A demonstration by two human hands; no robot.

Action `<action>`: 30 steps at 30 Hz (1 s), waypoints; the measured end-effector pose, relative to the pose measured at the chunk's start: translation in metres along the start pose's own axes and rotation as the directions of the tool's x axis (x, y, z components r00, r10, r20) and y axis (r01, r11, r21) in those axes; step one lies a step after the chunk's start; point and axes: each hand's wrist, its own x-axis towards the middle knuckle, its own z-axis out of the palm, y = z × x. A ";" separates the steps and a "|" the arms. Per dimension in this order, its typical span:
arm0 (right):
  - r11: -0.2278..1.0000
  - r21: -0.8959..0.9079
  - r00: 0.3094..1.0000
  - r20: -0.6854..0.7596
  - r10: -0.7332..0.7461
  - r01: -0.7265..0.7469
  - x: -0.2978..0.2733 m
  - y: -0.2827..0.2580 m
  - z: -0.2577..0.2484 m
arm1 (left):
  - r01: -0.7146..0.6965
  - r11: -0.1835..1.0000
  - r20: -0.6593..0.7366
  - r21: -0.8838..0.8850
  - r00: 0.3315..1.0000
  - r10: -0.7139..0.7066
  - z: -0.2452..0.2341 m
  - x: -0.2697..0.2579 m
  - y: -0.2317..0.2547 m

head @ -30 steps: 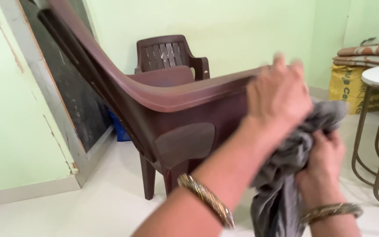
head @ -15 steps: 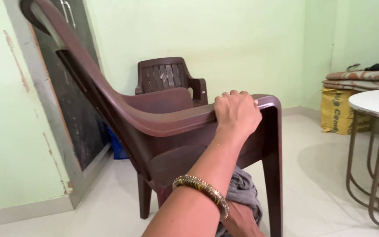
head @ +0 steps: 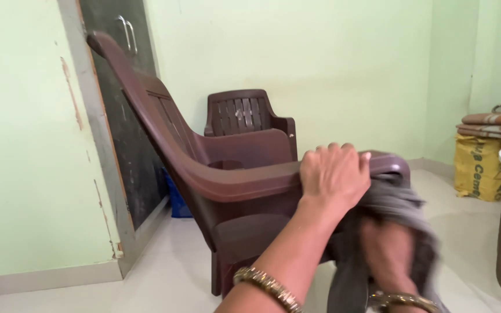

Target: The person wipes a brown plastic chair with a gray cloth, cleaning the legs, backrest, seat, and armrests. The person moves around the chair to reach all sides and continues wiping until the entire surface is covered.

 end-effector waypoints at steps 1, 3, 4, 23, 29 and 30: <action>0.999 -0.008 0.994 -0.096 0.052 -0.053 0.003 -0.012 -0.016 | 0.017 0.999 0.033 -0.027 0.999 -0.016 -0.012 -0.006 -0.005; 1.000 -0.015 0.985 -0.170 0.000 -0.003 0.011 -0.037 -0.038 | 0.037 0.998 0.015 -0.060 0.999 -0.036 -0.019 -0.012 -0.014; 0.999 -0.016 0.971 -0.237 -0.041 0.039 0.015 -0.049 -0.049 | 0.059 0.995 0.007 -0.083 0.998 -0.059 -0.022 -0.015 -0.018; 0.827 0.082 0.637 0.682 0.360 -0.556 0.123 -0.013 0.014 | 0.179 0.975 -0.017 -0.129 0.983 -0.183 -0.071 -0.042 -0.067; 0.792 0.374 0.752 0.641 0.155 -0.483 0.100 0.188 0.119 | 0.077 0.972 -0.081 -0.222 0.992 -0.097 -0.081 -0.054 -0.116; 0.857 0.292 0.725 0.677 0.128 -0.424 0.097 0.264 0.156 | 0.091 0.965 -0.045 -0.245 0.993 -0.105 -0.081 -0.055 -0.129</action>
